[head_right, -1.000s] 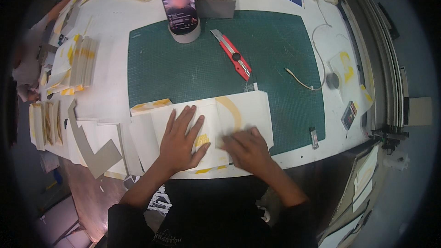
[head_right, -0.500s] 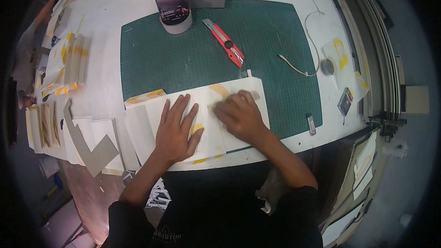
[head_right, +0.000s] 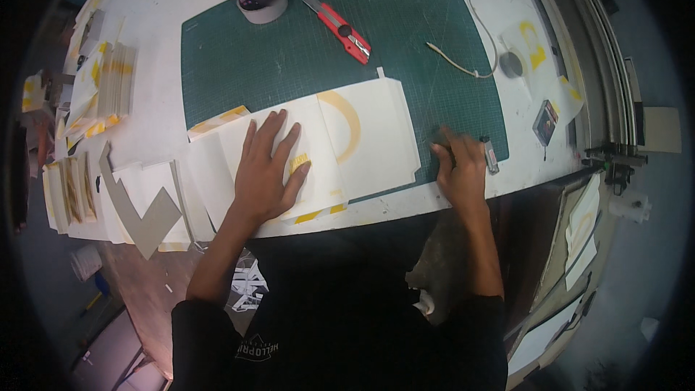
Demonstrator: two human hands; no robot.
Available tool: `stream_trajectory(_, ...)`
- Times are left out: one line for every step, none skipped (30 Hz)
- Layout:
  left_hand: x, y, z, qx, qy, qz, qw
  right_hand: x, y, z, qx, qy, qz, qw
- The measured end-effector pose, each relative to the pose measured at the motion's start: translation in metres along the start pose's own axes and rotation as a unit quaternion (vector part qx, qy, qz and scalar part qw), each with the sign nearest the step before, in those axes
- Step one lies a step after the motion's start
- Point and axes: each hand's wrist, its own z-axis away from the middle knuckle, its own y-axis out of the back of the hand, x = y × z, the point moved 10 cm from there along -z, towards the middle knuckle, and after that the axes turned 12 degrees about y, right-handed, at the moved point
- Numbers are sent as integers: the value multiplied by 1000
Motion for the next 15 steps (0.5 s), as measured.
stream_trajectory(-2, 0, 1, -6, 8, 5, 1000, -20, 7, -12, 24, 24, 52, 998)
stream_trajectory(-2, 3, 1, -1, 12, 20, 1000, -40, 11, -20, 48, 48, 104, 992)
stream_trajectory(-3, 5, 1, 2, 13, 38, 999, -60, 6, -18, 53, 89, 90, 990)
stream_trajectory(-6, 7, 1, 6, 16, 54, 998, -84, -3, -17, 54, 122, 28, 991)
stream_trajectory(-12, 12, 0, 9, 32, 88, 996, -109, -18, -9, 44, 149, -59, 986)
stream_trajectory(-21, 20, 0, 31, 42, 170, 984, -141, -27, -8, 14, 168, -106, 980)
stream_trajectory(-32, 26, 0, 51, 49, 251, 965, -170, -37, -5, -4, 191, -128, 973)
stream_trajectory(-43, 31, 1, 71, 58, 330, 939, -197, -43, -6, -23, 217, -135, 967)
stream_trajectory(-48, 32, 2, 73, 64, 375, 922, -218, -51, -7, -42, 231, -129, 963)
stream_trajectory(-56, 34, 5, 77, 73, 416, 903, -232, -58, -9, -50, 248, -121, 960)
stream_trajectory(-60, 32, 7, 84, 90, 446, 887, -245, -62, -12, -58, 264, -113, 956)
stream_trajectory(-66, 30, 8, 92, 106, 476, 868, -254, -67, -14, -66, 281, -102, 952)
stream_trajectory(-68, 29, 8, 93, 106, 492, 859, -259, -67, -13, -53, 286, -94, 952)
stream_trajectory(-70, 27, 8, 93, 106, 507, 850, -264, -66, -13, -46, 295, -99, 949)
stream_trajectory(-71, 25, 8, 93, 104, 525, 840, -266, -66, -12, -40, 304, -101, 947)
